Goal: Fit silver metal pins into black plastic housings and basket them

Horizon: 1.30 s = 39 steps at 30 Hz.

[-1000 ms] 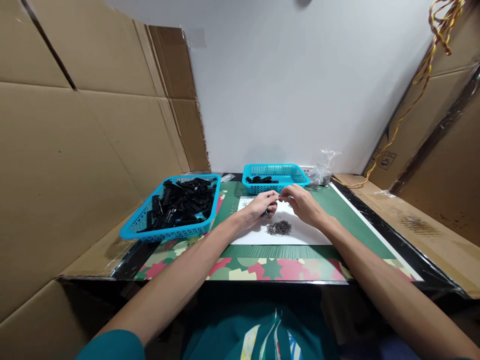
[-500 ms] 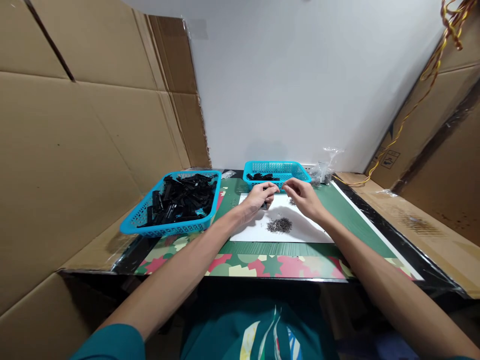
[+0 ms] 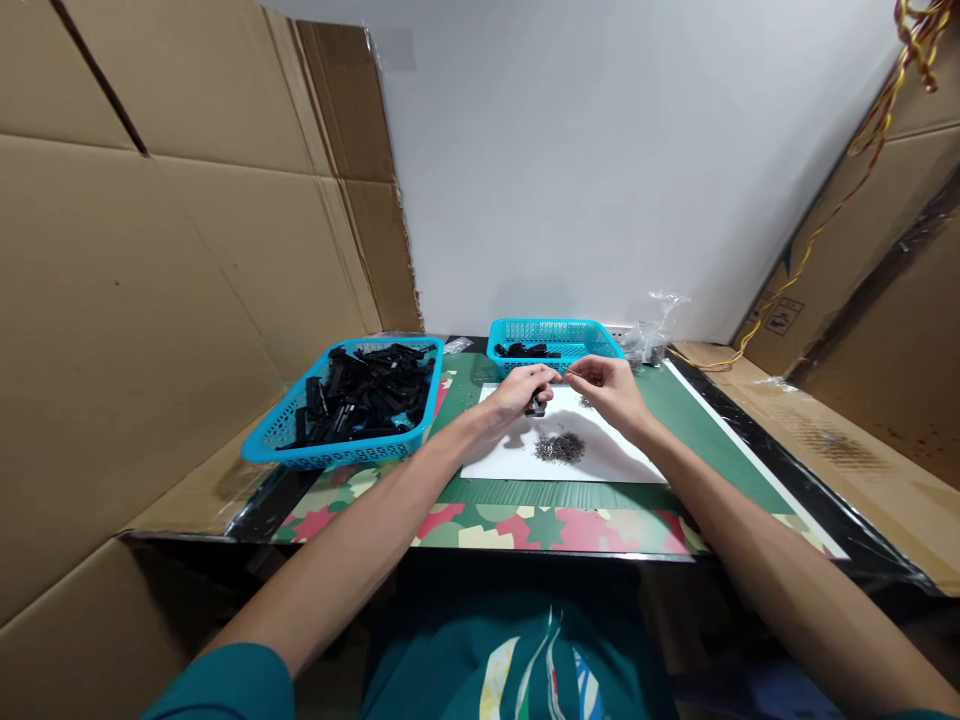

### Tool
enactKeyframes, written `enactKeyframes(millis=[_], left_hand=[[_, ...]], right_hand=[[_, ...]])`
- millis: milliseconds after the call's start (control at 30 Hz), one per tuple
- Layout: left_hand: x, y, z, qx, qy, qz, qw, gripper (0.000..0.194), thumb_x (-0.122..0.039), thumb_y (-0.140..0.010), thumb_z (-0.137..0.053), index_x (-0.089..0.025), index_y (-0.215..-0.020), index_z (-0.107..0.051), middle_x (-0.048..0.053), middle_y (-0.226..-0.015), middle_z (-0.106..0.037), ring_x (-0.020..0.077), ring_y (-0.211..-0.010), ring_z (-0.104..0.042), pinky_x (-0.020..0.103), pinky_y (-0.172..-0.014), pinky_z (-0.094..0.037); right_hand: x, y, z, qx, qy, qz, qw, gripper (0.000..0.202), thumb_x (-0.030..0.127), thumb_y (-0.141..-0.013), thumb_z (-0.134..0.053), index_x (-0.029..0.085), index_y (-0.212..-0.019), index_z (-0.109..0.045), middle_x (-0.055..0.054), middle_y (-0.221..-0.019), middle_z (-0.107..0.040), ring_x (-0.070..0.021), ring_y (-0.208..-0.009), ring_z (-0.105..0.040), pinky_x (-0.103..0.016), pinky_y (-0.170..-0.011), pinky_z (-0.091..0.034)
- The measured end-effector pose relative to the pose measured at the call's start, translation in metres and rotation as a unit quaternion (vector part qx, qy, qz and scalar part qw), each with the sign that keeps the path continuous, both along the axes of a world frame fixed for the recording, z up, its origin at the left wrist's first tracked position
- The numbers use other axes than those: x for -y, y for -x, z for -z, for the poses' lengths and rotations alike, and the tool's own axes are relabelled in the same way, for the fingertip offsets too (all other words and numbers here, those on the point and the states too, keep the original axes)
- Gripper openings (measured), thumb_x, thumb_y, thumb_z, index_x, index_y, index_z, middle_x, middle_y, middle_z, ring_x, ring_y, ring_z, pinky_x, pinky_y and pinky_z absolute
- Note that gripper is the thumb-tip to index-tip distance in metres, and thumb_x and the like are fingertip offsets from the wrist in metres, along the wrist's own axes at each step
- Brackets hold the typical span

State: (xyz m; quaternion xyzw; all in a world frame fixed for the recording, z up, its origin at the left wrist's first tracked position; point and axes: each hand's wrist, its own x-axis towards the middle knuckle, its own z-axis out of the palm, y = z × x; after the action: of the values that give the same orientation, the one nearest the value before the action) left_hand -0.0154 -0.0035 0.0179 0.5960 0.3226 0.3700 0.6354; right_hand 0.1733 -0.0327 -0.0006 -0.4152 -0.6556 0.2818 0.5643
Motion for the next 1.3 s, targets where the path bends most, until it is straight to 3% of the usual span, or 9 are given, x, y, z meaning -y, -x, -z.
enactKeyframes(millis=[67, 200, 367, 567, 733, 900, 1067, 1167, 1300], left_hand=[[0.0, 0.003, -0.003, 0.018, 0.036, -0.001, 0.999, 0.014, -0.021, -0.094, -0.069, -0.014, -0.105, -0.065, -0.001, -0.072, -0.057, 0.0109, -0.064, -0.051, 0.025, -0.06, -0.034], [-0.002, 0.011, -0.007, 0.03, 0.063, 0.007, 0.998, 0.042, -0.009, -0.088, -0.075, -0.012, -0.128, -0.061, 0.002, -0.086, -0.066, 0.0117, -0.069, -0.057, 0.029, -0.068, -0.043], [-0.004, 0.014, -0.001, 0.029, 0.037, -0.011, 0.999, 0.059, -0.007, -0.079, -0.088, -0.011, -0.131, -0.062, 0.009, -0.101, -0.076, 0.013, -0.079, -0.065, 0.032, -0.078, -0.047], [-0.009, 0.008, 0.009, 0.058, -0.04, -0.06, 0.996, 0.025, -0.016, -0.081, -0.09, -0.012, -0.101, -0.076, 0.014, -0.102, -0.079, 0.0179, -0.093, -0.072, 0.032, -0.085, -0.051], [-0.006, 0.007, 0.012, 0.035, -0.013, -0.066, 0.997, 0.027, -0.033, -0.097, -0.077, -0.015, -0.116, -0.075, 0.01, -0.091, -0.076, 0.0173, -0.077, -0.071, 0.032, -0.074, -0.055], [-0.009, 0.005, 0.015, -0.116, -0.15, -0.074, 0.979, 0.032, -0.03, -0.102, -0.063, -0.017, -0.129, -0.075, 0.001, -0.076, -0.064, 0.0132, -0.058, -0.055, 0.027, -0.059, -0.045], [-0.019, 0.005, 0.021, -0.214, -0.252, -0.122, 0.936, 0.033, -0.01, -0.089, -0.067, -0.016, -0.12, -0.08, 0.013, -0.113, -0.074, 0.0265, -0.112, -0.066, 0.035, -0.098, -0.051], [-0.015, 0.006, 0.022, -0.238, -0.311, -0.062, 0.918, 0.028, -0.011, -0.091, -0.066, -0.016, -0.113, -0.081, 0.014, -0.117, -0.075, 0.029, -0.113, -0.067, 0.039, -0.104, -0.049], [-0.002, 0.008, 0.021, -0.238, -0.377, 0.003, 0.895, 0.024, -0.015, -0.093, -0.068, -0.02, -0.114, -0.08, 0.013, -0.113, -0.078, 0.0282, -0.105, -0.07, 0.037, -0.094, -0.05]], right_hand=[[0.0, -0.001, -0.001, -0.005, -0.011, 0.012, 1.0, 0.03, 0.047, -0.078, -0.079, 0.018, -0.077, -0.071, -0.003, -0.069, -0.064, -0.0155, -0.064, -0.052, -0.031, -0.058, -0.041], [0.001, -0.005, -0.003, -0.007, -0.029, 0.034, 0.999, 0.025, 0.042, -0.077, -0.078, 0.018, -0.073, -0.07, -0.003, -0.067, -0.064, -0.0155, -0.063, -0.054, -0.031, -0.059, -0.042], [0.002, -0.006, -0.004, -0.01, -0.028, 0.042, 0.999, 0.025, 0.042, -0.076, -0.076, 0.018, -0.072, -0.069, -0.002, -0.065, -0.062, -0.0144, -0.061, -0.052, -0.031, -0.058, -0.04], [0.004, -0.004, -0.004, -0.004, -0.006, 0.023, 1.0, 0.028, 0.045, -0.076, -0.078, 0.018, -0.073, -0.068, -0.002, -0.064, -0.061, -0.0138, -0.06, -0.05, -0.03, -0.056, -0.038], [0.005, -0.006, -0.005, 0.015, -0.014, 0.039, 0.999, 0.028, 0.045, -0.078, -0.075, 0.019, -0.074, -0.068, -0.002, -0.065, -0.06, -0.0137, -0.061, -0.048, -0.031, -0.057, -0.038], [0.005, -0.014, -0.007, 0.078, 0.002, 0.036, 0.996, 0.022, 0.039, -0.079, -0.072, 0.018, -0.074, -0.069, -0.001, -0.064, -0.059, -0.0136, -0.061, -0.047, -0.031, -0.058, -0.036], [-0.001, -0.025, 0.0, 0.159, 0.072, -0.011, 0.985, 0.019, 0.035, -0.078, -0.071, 0.017, -0.073, -0.072, -0.004, -0.067, -0.067, -0.0151, -0.063, -0.052, -0.031, -0.059, -0.037], [-0.005, -0.03, 0.005, 0.166, 0.094, -0.007, 0.982, 0.02, 0.035, -0.077, -0.072, 0.016, -0.072, -0.073, -0.004, -0.064, -0.065, -0.0143, -0.061, -0.05, -0.03, -0.056, -0.033], [-0.008, -0.034, 0.008, 0.161, 0.137, 0.003, 0.977, 0.019, 0.033, -0.074, -0.074, 0.015, -0.072, -0.075, -0.006, -0.066, -0.068, -0.0147, -0.06, -0.052, -0.029, -0.054, -0.033]])
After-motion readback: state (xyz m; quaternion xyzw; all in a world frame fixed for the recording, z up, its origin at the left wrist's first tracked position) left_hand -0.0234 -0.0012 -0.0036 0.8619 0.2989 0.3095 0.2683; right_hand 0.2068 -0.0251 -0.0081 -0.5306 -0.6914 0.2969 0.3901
